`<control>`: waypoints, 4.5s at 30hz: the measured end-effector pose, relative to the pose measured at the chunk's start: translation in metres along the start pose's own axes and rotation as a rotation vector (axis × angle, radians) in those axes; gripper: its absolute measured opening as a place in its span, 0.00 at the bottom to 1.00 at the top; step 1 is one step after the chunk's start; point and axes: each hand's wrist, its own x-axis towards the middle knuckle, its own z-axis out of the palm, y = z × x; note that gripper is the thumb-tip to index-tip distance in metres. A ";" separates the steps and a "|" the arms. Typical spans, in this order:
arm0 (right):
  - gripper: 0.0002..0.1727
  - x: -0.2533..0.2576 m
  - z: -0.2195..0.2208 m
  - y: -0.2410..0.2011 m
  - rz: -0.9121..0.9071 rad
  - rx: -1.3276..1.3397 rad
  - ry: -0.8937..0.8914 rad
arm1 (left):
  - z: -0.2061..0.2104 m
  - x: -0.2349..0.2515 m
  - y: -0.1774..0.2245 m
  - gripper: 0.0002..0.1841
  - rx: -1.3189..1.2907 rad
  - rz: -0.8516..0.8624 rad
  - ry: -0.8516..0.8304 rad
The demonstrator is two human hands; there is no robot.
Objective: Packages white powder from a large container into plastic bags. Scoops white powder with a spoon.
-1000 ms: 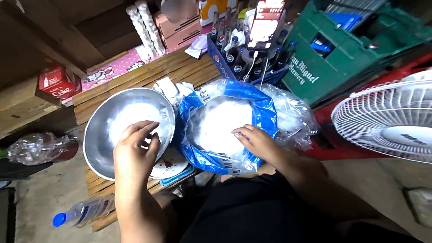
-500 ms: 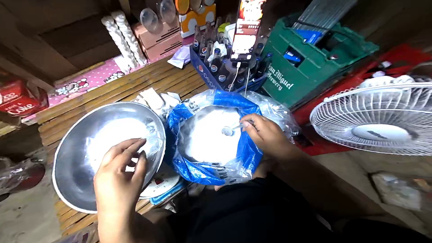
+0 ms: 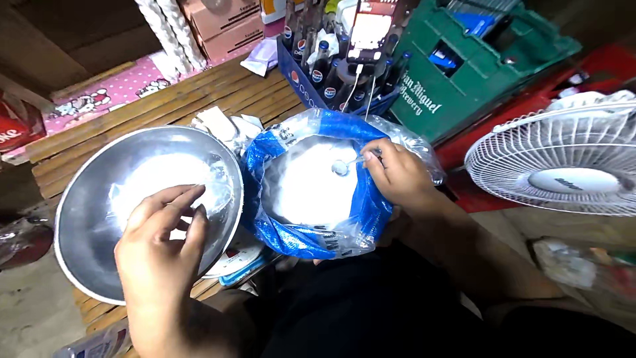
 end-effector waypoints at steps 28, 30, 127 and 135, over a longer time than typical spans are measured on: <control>0.14 -0.010 0.057 -0.008 -0.050 0.054 -0.210 | -0.001 -0.004 0.003 0.17 0.002 0.023 0.001; 0.14 -0.012 0.059 -0.009 -0.085 0.066 -0.207 | -0.001 -0.004 0.003 0.17 0.004 0.023 0.001; 0.07 0.021 -0.042 -0.079 -0.182 0.867 0.137 | 0.015 -0.001 0.024 0.20 -0.007 -0.095 -0.002; 0.16 -0.009 0.002 -0.003 -0.056 0.180 0.095 | 0.016 -0.001 0.022 0.21 0.013 -0.104 -0.023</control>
